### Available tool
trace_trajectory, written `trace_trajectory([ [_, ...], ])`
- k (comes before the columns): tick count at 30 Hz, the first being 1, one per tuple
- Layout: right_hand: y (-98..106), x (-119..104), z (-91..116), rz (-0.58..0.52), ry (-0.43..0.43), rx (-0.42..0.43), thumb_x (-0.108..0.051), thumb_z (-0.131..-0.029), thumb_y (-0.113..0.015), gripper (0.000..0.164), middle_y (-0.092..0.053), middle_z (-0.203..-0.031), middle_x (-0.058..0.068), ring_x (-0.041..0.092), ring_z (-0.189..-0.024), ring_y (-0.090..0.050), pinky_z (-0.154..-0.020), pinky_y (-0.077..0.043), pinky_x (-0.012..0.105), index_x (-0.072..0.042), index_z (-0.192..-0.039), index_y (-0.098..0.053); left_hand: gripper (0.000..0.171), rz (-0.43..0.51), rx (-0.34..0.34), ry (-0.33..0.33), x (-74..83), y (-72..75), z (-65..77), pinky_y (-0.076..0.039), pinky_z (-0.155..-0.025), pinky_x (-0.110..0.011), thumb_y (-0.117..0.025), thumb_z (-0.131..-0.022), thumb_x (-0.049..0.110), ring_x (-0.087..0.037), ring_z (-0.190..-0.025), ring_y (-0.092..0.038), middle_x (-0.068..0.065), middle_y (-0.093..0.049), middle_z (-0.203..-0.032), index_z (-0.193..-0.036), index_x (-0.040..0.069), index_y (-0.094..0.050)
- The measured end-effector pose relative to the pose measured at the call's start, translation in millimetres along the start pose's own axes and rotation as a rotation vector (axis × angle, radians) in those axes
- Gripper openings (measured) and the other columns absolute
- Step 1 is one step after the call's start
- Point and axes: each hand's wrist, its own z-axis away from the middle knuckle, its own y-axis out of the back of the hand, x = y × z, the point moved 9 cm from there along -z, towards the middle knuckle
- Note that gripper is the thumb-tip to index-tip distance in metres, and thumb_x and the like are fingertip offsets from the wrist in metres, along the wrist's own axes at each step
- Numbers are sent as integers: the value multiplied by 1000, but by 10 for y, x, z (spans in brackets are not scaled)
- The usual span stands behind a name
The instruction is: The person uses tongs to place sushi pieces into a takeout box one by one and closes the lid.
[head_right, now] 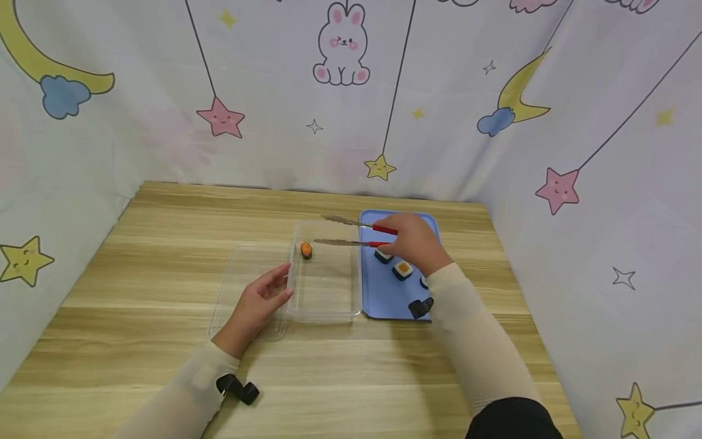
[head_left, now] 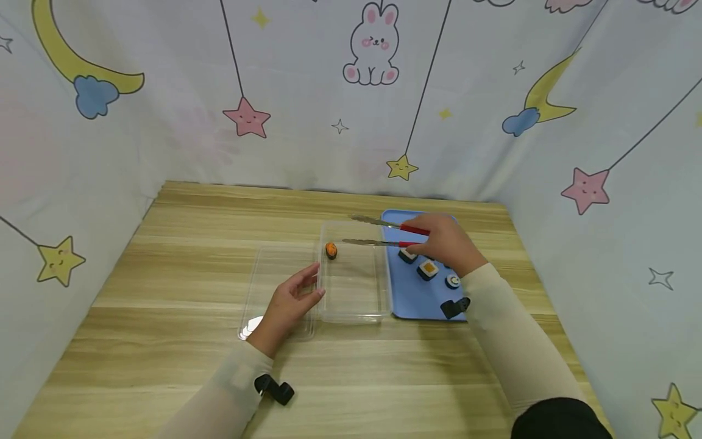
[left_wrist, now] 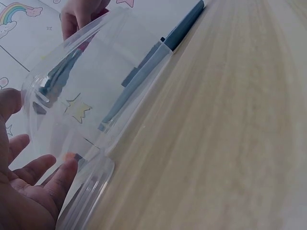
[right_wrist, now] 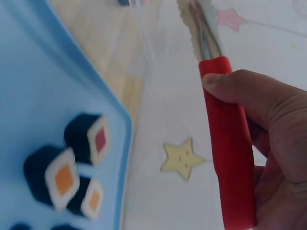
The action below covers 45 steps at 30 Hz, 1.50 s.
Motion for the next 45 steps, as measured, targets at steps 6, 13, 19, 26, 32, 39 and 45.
trace_trajectory([
  [6,259,547,408,9,-99,94,-22,-87,-86,53,-69,-127,15,37,-109,-63,-89,-56,55,-10,-135,-70,62,22,1,1,11,5,4,-53,-99,-25,-73,-98,8,-36,-141,-50,-18,-46,-158,-154,3,-48],
  [13,344,1284,976,56,-215,119,-27,-89,-84,55,-68,-130,23,42,-111,-62,-91,-52,60,-5,-136,-68,61,49,2,-4,1,4,-5,-53,-97,-23,-72,-97,4,-38,-140,-49,-19,-46,-158,-153,1,-48],
  [19,328,1653,1369,66,-271,119,-26,-88,-85,54,-69,-125,27,42,-104,-64,-85,-53,58,-2,-133,-69,61,45,8,4,10,16,-12,-53,-97,-23,-73,-97,6,-36,-140,-50,-18,-48,-157,-153,2,-49],
  [26,279,1792,1533,66,-277,138,-24,-87,-86,50,-70,-118,26,39,-96,-65,-82,-54,56,0,-128,-72,61,39,12,-3,20,26,-21,-53,-97,-22,-74,-97,6,-37,-140,-50,-19,-49,-156,-153,1,-49],
  [32,220,1841,1538,46,-310,124,-25,-87,-85,50,-70,-119,27,39,-96,-65,-81,-54,54,0,-128,-72,62,13,12,11,0,12,-14,-51,-95,-20,-73,-97,9,-38,-138,-52,-21,-51,-153,-153,2,-48],
  [39,193,1856,1557,50,-319,128,-25,-88,-85,51,-69,-123,28,42,-100,-64,-83,-53,56,-1,-130,-71,61,-5,15,23,-13,8,-4,-50,-96,-20,-74,-97,11,-36,-136,-54,-19,-53,-152,-153,5,-50],
  [45,183,1874,1585,34,-317,147,-24,-87,-86,52,-68,-125,28,43,-104,-64,-85,-53,58,-1,-131,-71,61,4,13,31,-20,0,-4,-50,-97,-21,-74,-97,11,-35,-139,-52,-19,-51,-154,-153,4,-49],
])
